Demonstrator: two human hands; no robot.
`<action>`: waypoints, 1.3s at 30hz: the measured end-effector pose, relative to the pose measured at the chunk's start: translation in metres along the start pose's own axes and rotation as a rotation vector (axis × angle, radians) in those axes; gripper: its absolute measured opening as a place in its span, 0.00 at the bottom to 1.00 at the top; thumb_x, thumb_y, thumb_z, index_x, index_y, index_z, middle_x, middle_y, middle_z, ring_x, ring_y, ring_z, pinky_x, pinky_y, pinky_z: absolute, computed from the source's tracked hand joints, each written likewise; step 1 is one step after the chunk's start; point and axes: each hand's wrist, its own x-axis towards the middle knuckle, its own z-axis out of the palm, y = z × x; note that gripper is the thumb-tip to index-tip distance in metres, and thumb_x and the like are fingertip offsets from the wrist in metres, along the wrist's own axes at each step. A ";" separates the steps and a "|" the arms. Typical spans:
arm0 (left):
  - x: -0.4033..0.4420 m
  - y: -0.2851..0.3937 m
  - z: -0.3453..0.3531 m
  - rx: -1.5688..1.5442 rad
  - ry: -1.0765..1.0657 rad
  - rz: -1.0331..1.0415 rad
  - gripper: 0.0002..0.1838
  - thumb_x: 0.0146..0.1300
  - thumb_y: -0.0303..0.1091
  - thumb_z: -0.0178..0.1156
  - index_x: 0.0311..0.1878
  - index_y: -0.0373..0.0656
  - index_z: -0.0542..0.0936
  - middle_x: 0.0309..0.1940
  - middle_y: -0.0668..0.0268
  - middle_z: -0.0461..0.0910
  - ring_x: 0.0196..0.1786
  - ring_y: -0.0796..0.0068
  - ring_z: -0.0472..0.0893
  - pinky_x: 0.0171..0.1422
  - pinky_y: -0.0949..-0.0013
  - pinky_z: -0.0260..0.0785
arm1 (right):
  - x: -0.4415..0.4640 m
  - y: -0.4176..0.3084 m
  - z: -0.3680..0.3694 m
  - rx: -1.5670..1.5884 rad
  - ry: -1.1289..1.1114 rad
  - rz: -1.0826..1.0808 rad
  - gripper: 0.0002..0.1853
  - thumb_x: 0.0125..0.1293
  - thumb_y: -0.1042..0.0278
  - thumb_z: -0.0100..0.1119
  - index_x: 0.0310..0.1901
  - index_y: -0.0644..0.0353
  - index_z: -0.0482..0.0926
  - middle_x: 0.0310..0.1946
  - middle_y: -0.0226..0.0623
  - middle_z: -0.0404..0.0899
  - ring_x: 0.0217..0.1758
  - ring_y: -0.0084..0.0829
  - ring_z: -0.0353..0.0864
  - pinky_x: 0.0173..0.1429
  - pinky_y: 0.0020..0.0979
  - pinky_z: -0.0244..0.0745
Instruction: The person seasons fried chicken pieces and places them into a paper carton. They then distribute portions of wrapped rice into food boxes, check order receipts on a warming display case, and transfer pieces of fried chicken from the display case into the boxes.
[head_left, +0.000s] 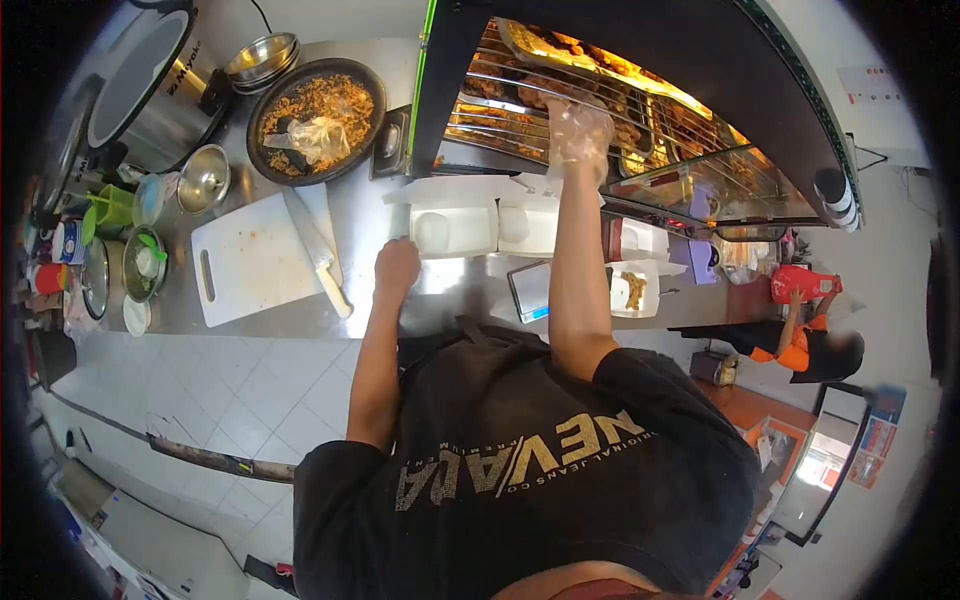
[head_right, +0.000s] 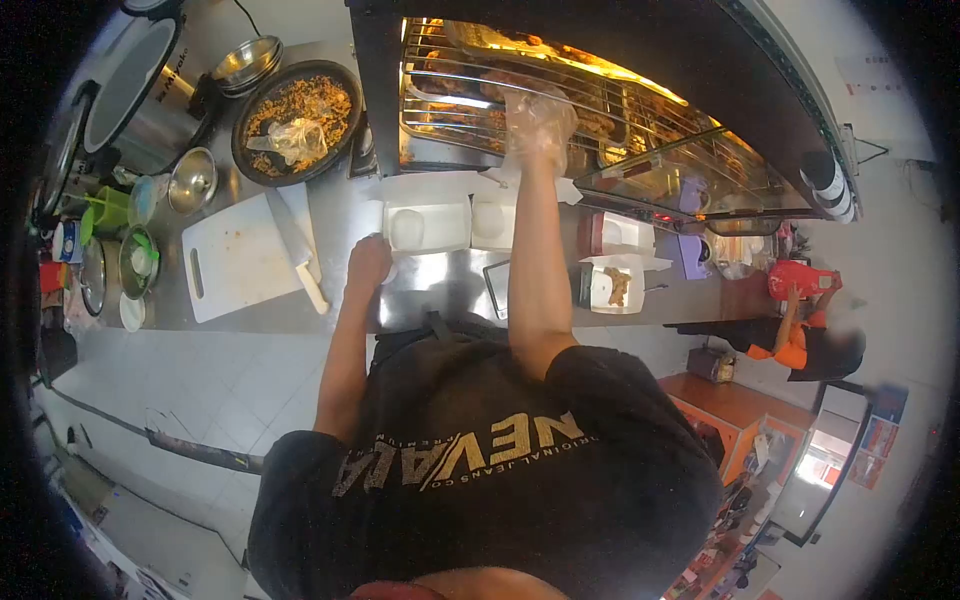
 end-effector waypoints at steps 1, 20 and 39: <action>-0.001 -0.001 0.002 0.000 -0.001 0.007 0.12 0.67 0.33 0.53 0.36 0.36 0.82 0.34 0.46 0.83 0.39 0.47 0.85 0.47 0.50 0.79 | -0.008 -0.002 -0.008 0.028 -0.020 0.030 0.34 0.59 0.38 0.66 0.57 0.57 0.83 0.51 0.43 0.87 0.57 0.50 0.83 0.61 0.42 0.75; -0.012 0.011 -0.003 -0.035 0.057 -0.075 0.13 0.70 0.35 0.51 0.38 0.34 0.80 0.35 0.42 0.82 0.42 0.40 0.82 0.51 0.44 0.75 | -0.188 0.201 0.177 0.800 -0.487 0.244 0.19 0.65 0.66 0.65 0.55 0.65 0.79 0.36 0.34 0.85 0.25 0.21 0.77 0.28 0.23 0.72; -0.062 -0.032 -0.081 -0.289 -0.003 -0.196 0.21 0.70 0.46 0.56 0.34 0.37 0.87 0.31 0.45 0.84 0.37 0.45 0.85 0.49 0.52 0.77 | -0.189 -0.045 0.140 0.406 -0.575 -0.597 0.09 0.67 0.66 0.60 0.43 0.62 0.81 0.34 0.51 0.84 0.40 0.51 0.85 0.45 0.47 0.77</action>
